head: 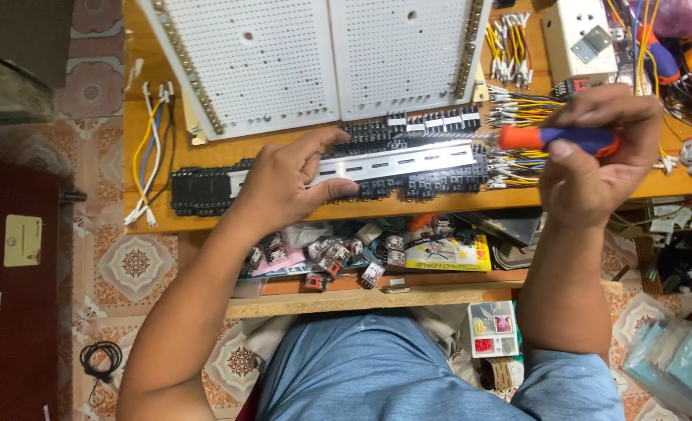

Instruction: The person uses a screwdriver to tighten screws on a white perforated electrical board. They repeatedly pick up small black plastic components from a pile on the table and insert them into the board, securing them with the screwdriver.

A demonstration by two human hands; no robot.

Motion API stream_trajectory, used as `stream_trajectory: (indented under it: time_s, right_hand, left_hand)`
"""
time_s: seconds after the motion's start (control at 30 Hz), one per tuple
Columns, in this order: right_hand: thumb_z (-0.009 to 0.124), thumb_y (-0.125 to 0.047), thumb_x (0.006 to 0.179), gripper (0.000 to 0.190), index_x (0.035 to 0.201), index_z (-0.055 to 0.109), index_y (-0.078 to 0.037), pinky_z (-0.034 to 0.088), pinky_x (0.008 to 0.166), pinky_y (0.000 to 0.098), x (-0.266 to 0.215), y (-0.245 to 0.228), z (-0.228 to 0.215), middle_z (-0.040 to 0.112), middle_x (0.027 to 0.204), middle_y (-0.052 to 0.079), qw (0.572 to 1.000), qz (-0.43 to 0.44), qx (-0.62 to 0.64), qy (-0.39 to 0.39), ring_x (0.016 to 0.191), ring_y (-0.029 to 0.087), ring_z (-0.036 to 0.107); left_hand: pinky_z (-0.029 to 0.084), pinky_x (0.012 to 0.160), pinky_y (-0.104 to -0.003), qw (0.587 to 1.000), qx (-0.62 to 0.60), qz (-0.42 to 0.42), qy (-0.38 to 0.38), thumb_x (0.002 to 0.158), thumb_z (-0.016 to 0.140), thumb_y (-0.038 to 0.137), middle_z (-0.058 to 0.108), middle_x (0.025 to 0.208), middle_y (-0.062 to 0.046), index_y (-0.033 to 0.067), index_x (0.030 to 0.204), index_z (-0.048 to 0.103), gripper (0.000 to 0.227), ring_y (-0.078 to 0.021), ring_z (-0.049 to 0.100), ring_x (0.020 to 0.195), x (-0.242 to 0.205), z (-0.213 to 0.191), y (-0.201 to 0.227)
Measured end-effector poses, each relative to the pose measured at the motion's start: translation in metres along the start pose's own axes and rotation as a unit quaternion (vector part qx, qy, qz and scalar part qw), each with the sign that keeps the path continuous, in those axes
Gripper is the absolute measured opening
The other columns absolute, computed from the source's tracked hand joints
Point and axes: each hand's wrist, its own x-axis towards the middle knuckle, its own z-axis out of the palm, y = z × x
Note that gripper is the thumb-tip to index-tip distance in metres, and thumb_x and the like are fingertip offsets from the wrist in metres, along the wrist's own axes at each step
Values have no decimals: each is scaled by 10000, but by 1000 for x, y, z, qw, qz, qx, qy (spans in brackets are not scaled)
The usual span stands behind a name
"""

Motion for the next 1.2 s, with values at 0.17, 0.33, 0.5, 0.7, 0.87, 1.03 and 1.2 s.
stream_trajectory:
  time_s: [0.17, 0.33, 0.5, 0.7, 0.87, 1.03, 1.2]
  right_hand:
    - [695, -122, 901, 282, 1067, 471, -163, 585, 747, 294, -8, -7, 18, 550, 1005, 43, 998, 41, 21, -32, 868, 154, 549]
    - [695, -123, 909, 289, 1068, 454, -135, 562, 760, 292, -11, -16, 28, 529, 1013, 74, 995, 83, 23, -49, 868, 167, 548]
    - [682, -163, 943, 224, 1052, 492, -119, 598, 733, 281, -13, -13, 27, 545, 990, 68, 993, 66, -16, -93, 841, 157, 584]
    - [692, -125, 906, 159, 968, 593, -16, 501, 741, 314, 12, -40, 36, 613, 945, 140, 965, 66, -117, -226, 844, 228, 598]
    - [714, -89, 922, 153, 1000, 638, 19, 531, 759, 323, 20, -41, 37, 645, 963, 164, 948, 69, -126, -285, 850, 246, 642]
    - [728, -105, 850, 162, 926, 627, -4, 561, 739, 307, 10, -20, 21, 666, 882, 138, 969, 54, -84, -227, 798, 220, 645]
    - [711, -141, 883, 198, 965, 584, -13, 518, 788, 315, 3, -4, -13, 616, 954, 144, 987, 100, -63, -111, 861, 222, 591]
  left_hand:
    - [294, 412, -241, 987, -151, -21, -41, 880, 413, 705, 332, 533, 96, 127, 1294, 612, 738, -63, 296, 416, 2, 16, 28]
    - [432, 564, -252, 973, -224, 54, 26, 1076, 480, 299, 580, 763, 4, 85, 987, 604, 263, -103, 514, 644, 1, 30, 30]
    - [418, 550, -254, 971, -230, 59, 36, 1078, 475, 291, 551, 738, -8, 68, 971, 603, 279, -111, 503, 630, 0, 38, 21]
    - [381, 441, -240, 971, -178, 128, 95, 1074, 509, 231, 546, 697, -9, 42, 983, 606, 230, -108, 471, 536, -5, 58, -11]
    - [447, 501, -241, 974, -129, 124, 140, 1022, 621, 125, 610, 688, -33, -13, 986, 693, 159, -111, 506, 545, -8, 49, -4]
    - [304, 484, -243, 969, -100, 111, 196, 1014, 591, 377, 302, 573, 54, -31, 1248, 652, 474, -73, 307, 494, -12, 52, -5]
    - [454, 508, -290, 968, 85, 155, 175, 906, 724, 468, 560, 679, -8, 24, 1166, 746, 515, -130, 526, 552, -7, 47, -17]
